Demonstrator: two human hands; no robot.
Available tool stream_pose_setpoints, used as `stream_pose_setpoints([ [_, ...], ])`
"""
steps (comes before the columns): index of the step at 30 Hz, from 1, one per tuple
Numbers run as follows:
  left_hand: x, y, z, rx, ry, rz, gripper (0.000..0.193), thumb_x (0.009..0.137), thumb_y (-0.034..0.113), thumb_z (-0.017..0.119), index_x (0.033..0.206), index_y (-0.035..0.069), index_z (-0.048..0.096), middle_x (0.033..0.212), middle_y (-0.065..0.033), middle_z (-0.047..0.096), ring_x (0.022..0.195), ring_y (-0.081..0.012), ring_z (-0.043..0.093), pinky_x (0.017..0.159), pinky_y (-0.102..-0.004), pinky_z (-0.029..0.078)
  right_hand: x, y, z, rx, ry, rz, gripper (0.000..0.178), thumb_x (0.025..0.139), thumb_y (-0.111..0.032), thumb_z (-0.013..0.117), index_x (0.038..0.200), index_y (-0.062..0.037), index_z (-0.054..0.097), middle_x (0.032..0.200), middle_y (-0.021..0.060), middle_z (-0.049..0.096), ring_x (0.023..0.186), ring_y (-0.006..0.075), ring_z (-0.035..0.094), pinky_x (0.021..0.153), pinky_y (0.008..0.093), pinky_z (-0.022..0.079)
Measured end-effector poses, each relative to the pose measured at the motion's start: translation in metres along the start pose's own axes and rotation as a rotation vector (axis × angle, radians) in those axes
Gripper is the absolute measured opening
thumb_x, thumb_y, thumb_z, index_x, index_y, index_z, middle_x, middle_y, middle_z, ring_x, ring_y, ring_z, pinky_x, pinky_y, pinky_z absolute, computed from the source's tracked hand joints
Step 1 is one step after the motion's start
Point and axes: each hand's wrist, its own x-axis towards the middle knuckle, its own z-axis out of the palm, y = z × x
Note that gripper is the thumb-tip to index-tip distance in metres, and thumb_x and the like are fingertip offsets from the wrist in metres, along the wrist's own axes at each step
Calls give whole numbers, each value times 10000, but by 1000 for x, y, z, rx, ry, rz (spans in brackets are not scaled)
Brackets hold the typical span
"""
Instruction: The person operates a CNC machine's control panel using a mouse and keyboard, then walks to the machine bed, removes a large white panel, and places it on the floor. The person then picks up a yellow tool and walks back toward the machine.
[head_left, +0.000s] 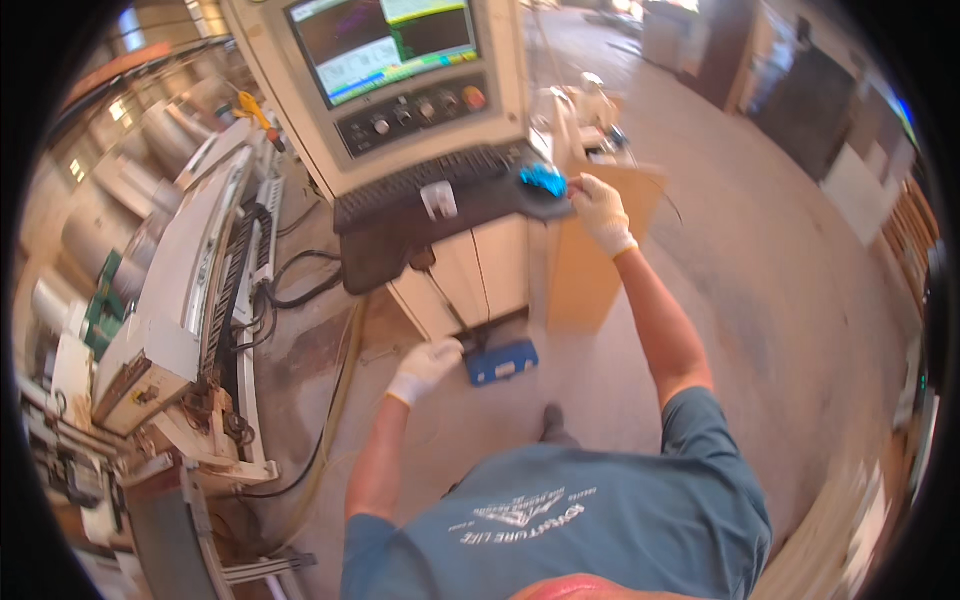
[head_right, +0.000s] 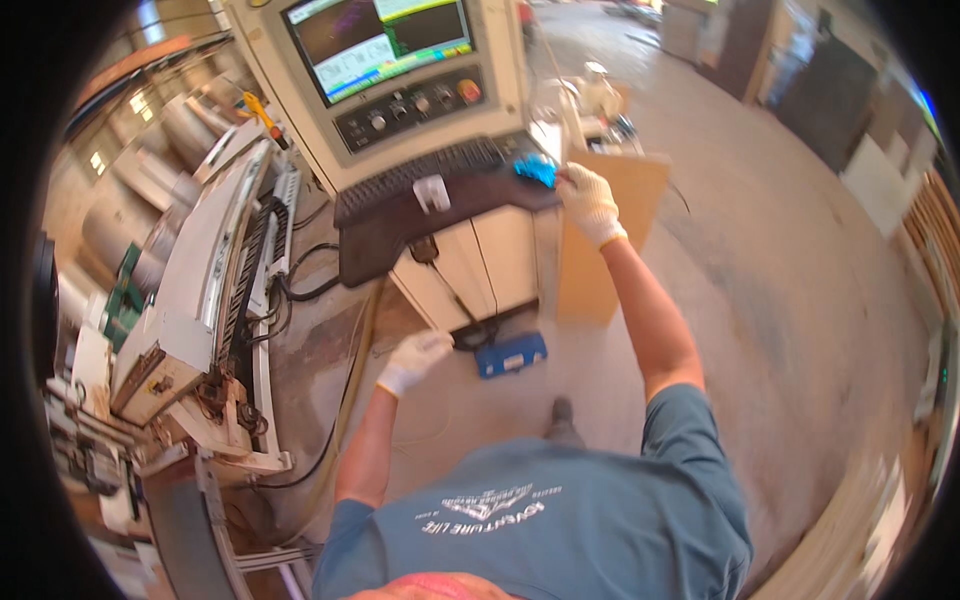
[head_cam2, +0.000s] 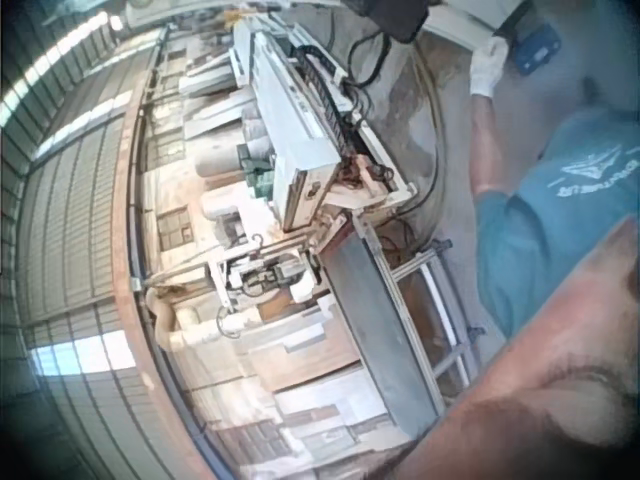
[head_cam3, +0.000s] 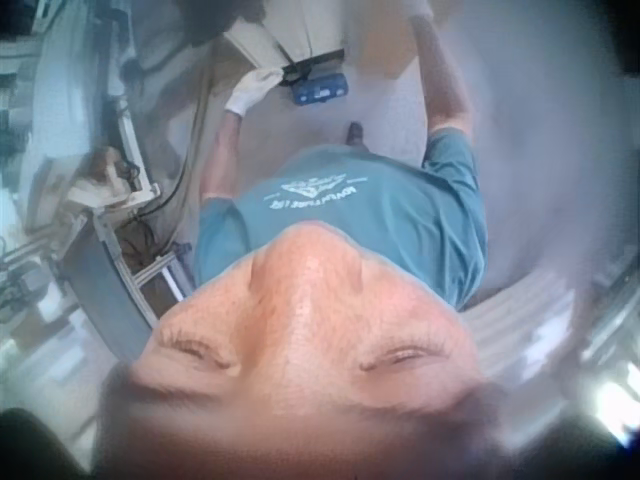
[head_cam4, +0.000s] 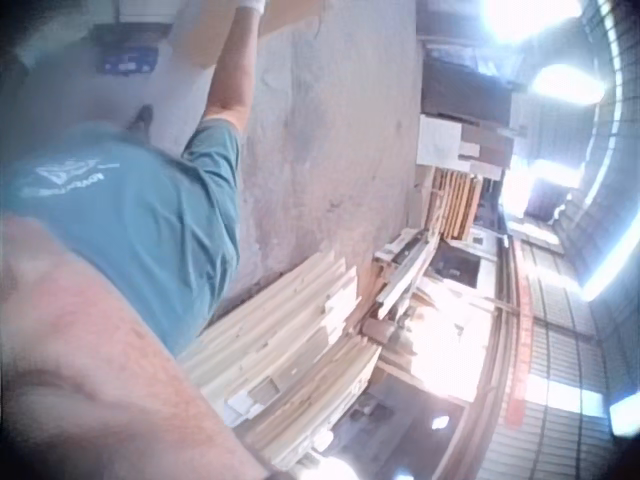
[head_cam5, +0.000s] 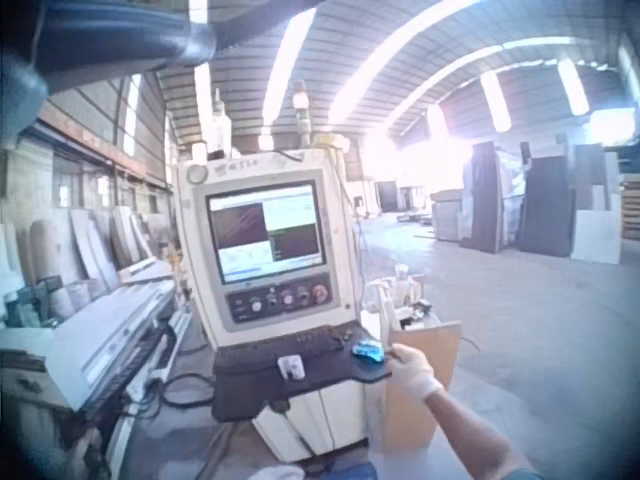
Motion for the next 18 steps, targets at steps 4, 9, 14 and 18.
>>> stream_pose_setpoints([
  [4,63,71,9,191,-326,18,341,1029,348,647,1239,94,734,1181,-130,768,1125,-311,725,998,-409,549,96,24,36,-372,-145,-190,523,896,-373,775,1337,-108,686,1352,163,677,1219,400,661,1041,485,541],
  [9,145,124,-4,566,-552,-38,406,1008,460,561,1215,151,724,1143,-154,758,1076,-371,725,948,-486,552,109,44,69,-463,-246,-194,629,835,-334,825,1413,-149,659,1464,147,644,1305,373,633,1091,496,514],
  [14,219,143,-14,757,-568,93,361,974,392,585,1175,138,744,1058,-174,776,1012,-403,741,871,-538,576,112,47,78,-457,-223,-197,581,804,-281,817,1366,-180,708,1507,123,615,1330,349,611,1109,493,488],
  [18,266,139,-13,872,-678,168,344,940,356,624,1133,108,762,1065,-197,775,1015,-415,742,873,-545,580,114,44,75,-478,-232,-186,515,787,-261,818,1294,-206,748,1470,117,630,1283,339,629,1065,477,503],
])
